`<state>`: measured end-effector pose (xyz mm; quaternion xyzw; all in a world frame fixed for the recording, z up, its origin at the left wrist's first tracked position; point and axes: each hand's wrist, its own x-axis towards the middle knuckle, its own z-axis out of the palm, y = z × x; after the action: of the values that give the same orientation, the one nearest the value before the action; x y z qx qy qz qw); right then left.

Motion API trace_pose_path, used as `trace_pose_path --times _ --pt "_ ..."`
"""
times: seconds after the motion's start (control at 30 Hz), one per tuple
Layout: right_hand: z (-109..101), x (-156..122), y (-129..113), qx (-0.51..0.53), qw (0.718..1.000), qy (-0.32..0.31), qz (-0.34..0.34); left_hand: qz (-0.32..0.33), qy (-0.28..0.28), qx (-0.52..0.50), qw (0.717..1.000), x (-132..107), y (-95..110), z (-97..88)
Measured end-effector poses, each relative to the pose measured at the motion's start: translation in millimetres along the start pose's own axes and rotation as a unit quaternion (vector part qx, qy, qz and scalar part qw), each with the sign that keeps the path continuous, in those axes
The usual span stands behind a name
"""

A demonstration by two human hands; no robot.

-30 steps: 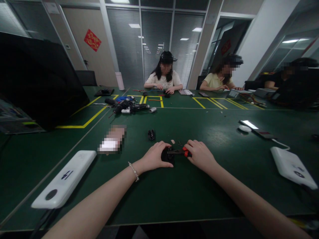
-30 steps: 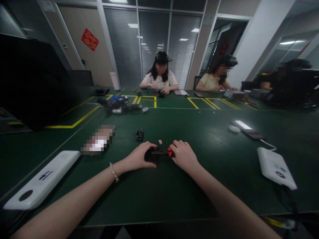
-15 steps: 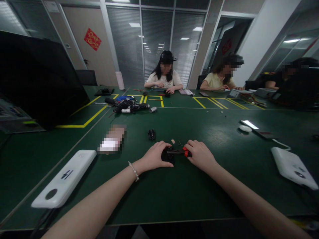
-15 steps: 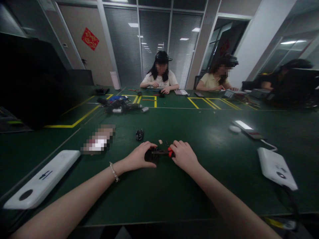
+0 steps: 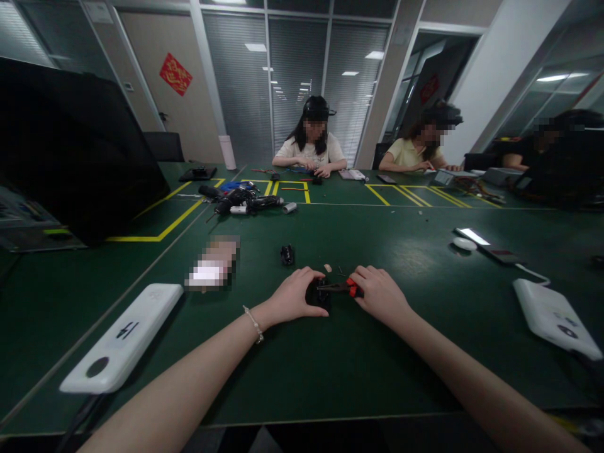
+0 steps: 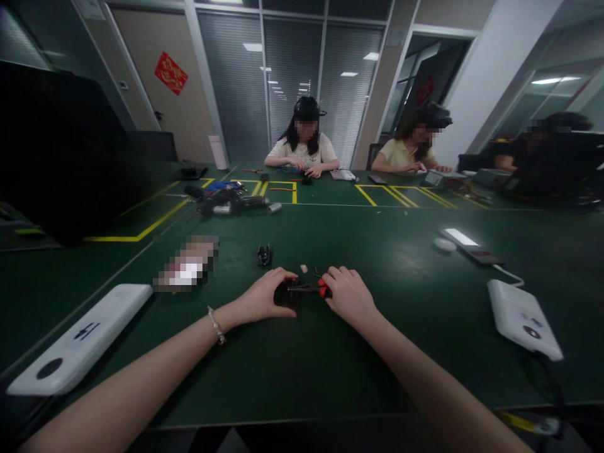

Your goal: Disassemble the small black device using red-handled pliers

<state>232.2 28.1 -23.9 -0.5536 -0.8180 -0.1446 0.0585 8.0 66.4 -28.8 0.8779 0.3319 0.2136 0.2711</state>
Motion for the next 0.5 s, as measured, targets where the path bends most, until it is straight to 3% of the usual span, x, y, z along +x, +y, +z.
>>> trace_pose_path --times 0.27,0.5 --pt "-5.0 -0.4 -1.3 -0.030 0.999 0.020 -0.018 -0.008 -0.002 -0.004 1.000 -0.1 3.3 -2.4" --pt "0.1 0.4 1.2 -0.005 1.000 -0.002 -0.006 -0.003 0.001 0.005 1.000 0.3 0.7 0.5"
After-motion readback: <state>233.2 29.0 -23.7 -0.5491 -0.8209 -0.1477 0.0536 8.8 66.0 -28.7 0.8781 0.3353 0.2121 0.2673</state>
